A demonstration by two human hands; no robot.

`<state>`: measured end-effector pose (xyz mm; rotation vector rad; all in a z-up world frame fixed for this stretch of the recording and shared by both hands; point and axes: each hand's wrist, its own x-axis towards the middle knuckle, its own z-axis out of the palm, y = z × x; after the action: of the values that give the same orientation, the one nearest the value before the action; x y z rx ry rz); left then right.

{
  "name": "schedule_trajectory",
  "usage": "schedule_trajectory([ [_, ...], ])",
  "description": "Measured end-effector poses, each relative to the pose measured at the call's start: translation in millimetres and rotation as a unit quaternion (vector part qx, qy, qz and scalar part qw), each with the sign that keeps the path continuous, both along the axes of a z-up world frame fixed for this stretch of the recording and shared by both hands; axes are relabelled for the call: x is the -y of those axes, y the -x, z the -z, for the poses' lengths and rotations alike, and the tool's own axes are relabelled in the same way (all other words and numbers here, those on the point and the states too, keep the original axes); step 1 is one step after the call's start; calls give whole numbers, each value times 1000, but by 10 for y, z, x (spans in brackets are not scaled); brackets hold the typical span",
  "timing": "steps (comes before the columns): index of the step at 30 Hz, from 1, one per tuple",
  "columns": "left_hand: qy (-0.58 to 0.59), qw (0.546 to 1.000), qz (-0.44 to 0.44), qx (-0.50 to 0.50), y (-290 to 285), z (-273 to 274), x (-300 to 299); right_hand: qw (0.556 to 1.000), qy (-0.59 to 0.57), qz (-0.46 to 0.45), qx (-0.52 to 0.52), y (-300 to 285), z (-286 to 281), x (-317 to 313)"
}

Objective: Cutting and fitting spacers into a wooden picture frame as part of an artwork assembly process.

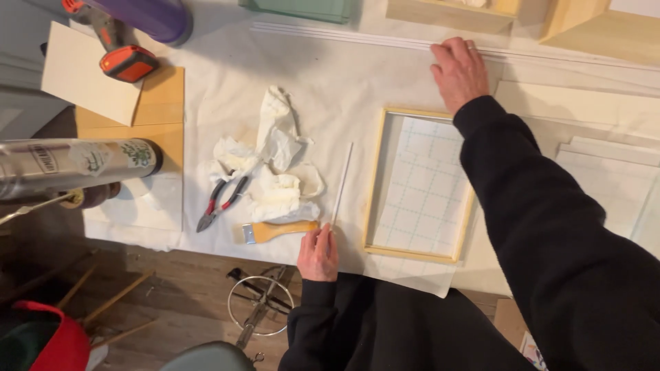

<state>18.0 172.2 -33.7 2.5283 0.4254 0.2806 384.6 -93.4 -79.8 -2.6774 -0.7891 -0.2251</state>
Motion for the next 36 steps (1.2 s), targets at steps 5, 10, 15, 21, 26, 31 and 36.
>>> schedule_trajectory([
  [5, 42, 999, -3, 0, -52, -63, -51, 999, -4, 48, 10, -77, 104, 26],
  [10, 55, 998, 12, -14, -139, -108, -80, 998, -12, 61, 14, -167, 231, -60],
  [15, 41, 999, 23, -20, -205, -103, -75, 997, 7, 78, -15, -224, 197, -40],
  [21, 50, 998, 25, -20, -242, -198, -74, 998, 6, 54, -27, -262, 221, -57],
  [26, 159, 984, -23, -77, -238, -197, -130, 996, 73, 51, 33, -194, -33, -98],
  [31, 339, 938, -33, -68, -428, -163, -156, 996, -26, -70, 39, 23, -1013, -117],
  [36, 585, 811, 23, -20, -1043, -618, -224, 988, -39, -145, 41, 638, -2487, -212],
])
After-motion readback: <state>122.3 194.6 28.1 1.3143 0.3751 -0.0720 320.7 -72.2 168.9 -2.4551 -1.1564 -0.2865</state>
